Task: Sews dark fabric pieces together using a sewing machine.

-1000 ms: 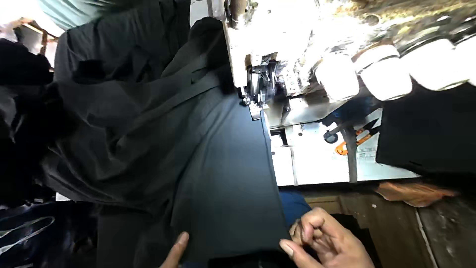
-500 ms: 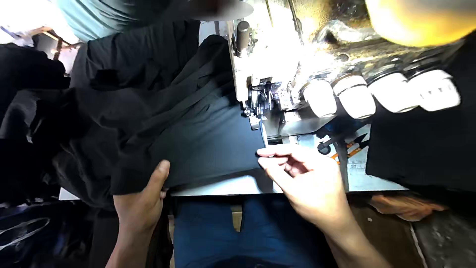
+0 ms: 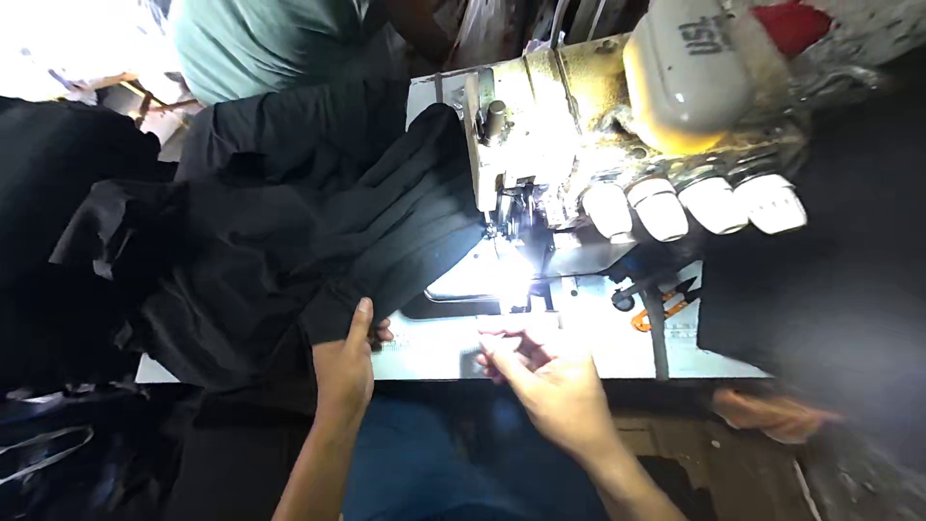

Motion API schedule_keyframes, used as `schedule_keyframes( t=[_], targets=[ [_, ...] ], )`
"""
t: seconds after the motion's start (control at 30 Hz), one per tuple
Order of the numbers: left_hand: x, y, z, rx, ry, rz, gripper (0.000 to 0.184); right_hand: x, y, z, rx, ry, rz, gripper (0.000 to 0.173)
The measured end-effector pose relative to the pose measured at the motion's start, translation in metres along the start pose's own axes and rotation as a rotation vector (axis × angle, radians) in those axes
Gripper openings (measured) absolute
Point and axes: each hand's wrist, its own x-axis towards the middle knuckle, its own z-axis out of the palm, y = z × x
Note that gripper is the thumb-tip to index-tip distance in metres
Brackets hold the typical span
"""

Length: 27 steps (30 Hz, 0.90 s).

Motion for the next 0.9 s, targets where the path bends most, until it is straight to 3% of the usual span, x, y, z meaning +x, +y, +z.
schedule_keyframes(
  t=[0.1,0.17,0.2,0.23,0.27,0.3,0.33,0.43,0.47,0.5,0.57,0.63,0.77,0.9],
  targets=[
    [-0.048,-0.012,-0.003,-0.083,0.029,-0.098,0.012,0.005,0.001,0.016,-0.011,-0.027,0.091,0.014],
    [-0.099,-0.02,-0.006,-0.086,-0.106,-0.275,0.008,0.012,-0.004,0.024,-0.016,-0.004,0.159,0.019],
    [-0.122,-0.02,-0.013,-0.075,-0.311,-0.392,0.017,0.015,-0.004,0.028,0.005,0.026,0.182,0.02],
    [-0.133,-0.016,-0.022,-0.039,-0.627,-0.474,0.029,0.018,-0.004,0.03,0.03,0.044,0.193,0.019],
    [-0.126,-0.004,-0.025,0.021,-0.965,-0.446,0.04,0.019,-0.002,0.032,0.053,0.056,0.197,0.017],
    [-0.108,0.016,-0.019,0.101,-1.174,-0.279,0.041,0.02,0.0,0.032,0.07,0.061,0.2,0.015],
    [-0.083,0.042,-0.009,0.192,-1.194,-0.038,0.035,0.02,0.002,0.032,0.086,0.054,0.204,0.014],
    [0.012,0.096,0.043,0.257,-0.684,0.462,0.023,0.016,0.002,0.037,0.175,0.024,0.245,0.014],
    [0.046,0.099,0.067,0.348,-0.556,0.564,0.03,0.014,-0.001,0.039,0.233,0.013,0.267,0.014],
    [0.08,0.091,0.088,0.477,-0.491,0.618,0.047,0.013,-0.005,0.04,0.281,-0.004,0.289,0.014],
    [0.127,0.057,0.115,0.656,-0.496,0.537,0.071,0.008,-0.012,0.04,0.402,-0.027,0.369,0.015],
    [0.13,0.038,0.112,0.68,-0.566,0.412,0.065,0.003,-0.018,0.032,0.534,-0.034,0.482,0.018],
    [0.069,0.056,0.049,0.806,-0.561,0.536,0.035,0.001,-0.016,-0.001,0.688,-0.077,0.536,0.027],
    [0.04,0.09,-0.025,0.577,-0.222,0.439,0.039,0.021,-0.008,-0.032,0.565,0.115,0.483,0.021]
  ],
)
